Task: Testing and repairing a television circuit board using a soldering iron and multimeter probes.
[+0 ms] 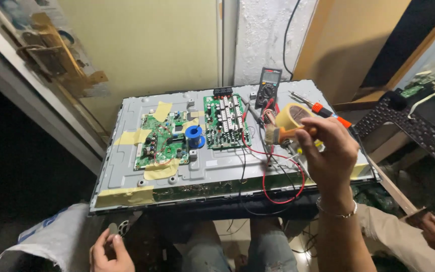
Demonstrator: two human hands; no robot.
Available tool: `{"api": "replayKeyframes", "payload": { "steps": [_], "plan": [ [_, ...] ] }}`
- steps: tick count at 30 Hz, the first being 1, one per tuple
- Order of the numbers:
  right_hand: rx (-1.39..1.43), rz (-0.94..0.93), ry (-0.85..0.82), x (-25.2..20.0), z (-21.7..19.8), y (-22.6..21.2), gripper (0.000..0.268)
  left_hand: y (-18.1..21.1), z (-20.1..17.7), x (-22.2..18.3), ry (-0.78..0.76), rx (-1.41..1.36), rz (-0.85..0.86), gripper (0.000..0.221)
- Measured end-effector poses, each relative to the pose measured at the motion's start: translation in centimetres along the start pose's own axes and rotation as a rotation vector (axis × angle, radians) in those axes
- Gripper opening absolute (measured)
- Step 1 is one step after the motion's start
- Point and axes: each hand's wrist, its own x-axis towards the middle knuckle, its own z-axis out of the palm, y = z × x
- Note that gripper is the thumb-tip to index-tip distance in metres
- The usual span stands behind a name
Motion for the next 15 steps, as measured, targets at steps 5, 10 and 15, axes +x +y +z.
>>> {"api": "replayKeyframes", "payload": {
  "steps": [5, 10, 15],
  "plan": [
    [0.222, 0.25, -0.141, -1.4, 2.5, 0.6, 0.012, 9.1, -2.1, 1.8, 0.101, -0.107, 0.326, 0.013],
    [0.141, 0.402, -0.388, -2.2, 4.7, 0.3, 0.014, 14.3, -0.4, 1.5, -0.018, -0.261, 0.594, 0.018],
    [0.104, 0.141, -0.281, -3.8, 4.0, -1.0, 0.01, 17.1, 1.3, -0.3, -0.201, -0.27, 0.706, 0.032]
  ]
}}
